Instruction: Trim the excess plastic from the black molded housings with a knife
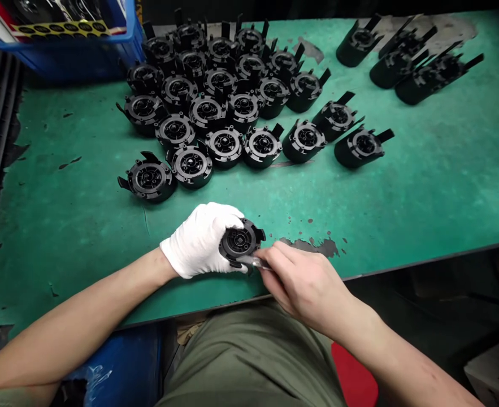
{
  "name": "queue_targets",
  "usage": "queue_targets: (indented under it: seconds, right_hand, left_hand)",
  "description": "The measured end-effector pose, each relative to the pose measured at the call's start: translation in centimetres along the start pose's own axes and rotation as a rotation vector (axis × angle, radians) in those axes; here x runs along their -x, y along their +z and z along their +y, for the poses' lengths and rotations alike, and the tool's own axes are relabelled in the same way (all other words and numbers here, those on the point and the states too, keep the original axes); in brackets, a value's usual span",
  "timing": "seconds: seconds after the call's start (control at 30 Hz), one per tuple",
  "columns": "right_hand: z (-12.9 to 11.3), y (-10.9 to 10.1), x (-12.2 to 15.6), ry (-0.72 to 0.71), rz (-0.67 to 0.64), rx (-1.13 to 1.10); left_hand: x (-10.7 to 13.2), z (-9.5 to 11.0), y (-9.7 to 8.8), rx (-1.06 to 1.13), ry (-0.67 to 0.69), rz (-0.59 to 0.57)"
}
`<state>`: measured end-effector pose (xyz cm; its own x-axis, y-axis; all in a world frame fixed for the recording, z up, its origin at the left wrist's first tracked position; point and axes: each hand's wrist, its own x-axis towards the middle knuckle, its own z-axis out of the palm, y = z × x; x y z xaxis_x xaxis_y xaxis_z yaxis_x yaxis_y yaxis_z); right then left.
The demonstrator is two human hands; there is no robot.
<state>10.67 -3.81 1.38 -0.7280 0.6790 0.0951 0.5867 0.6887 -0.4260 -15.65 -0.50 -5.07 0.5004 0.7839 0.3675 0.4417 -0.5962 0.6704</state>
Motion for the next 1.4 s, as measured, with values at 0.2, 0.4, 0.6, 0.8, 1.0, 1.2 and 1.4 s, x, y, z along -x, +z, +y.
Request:
queue_targets:
  seconds: [0.2,0.4,0.6,0.8,1.0,1.2,1.4]
  right_hand:
    - [0.0,0.4,0.7,0.072,0.059,-0.151]
    - [0.4,1.3,1.3,0.085,0.108,-0.172]
    - [0.4,1.7,2.0,0.048,0.092,-0.122]
    - [0.6,1.7,2.7,-0.01,0.14,-0.213]
    - [0.6,2.3,3.5,0.02,0.115,-0.194]
    - [0.9,2.2,4.5,0.118,0.179,-0.242]
    - [1.0,2.8,4.0,0.139,0.181,-0.222]
  left_hand:
    - [-0.1,-0.3,0.0,0.002,0.072,0.025]
    - [-0.1,-0.3,-0.2,0.016,0.067,0.006]
    - [0.0,-0.4,-0.1,0.036,0.07,-0.014]
    - [0.1,-0.5,-0.2,0.075,0.023,-0.03]
    - [-0.6,0.1,-0.6,0.126,0.011,-0.063]
    - [0.1,-0.3,-0.5,0.091,0.02,0.013]
    - [0.1,-0.5,-0.5,0.134,-0.025,-0.05]
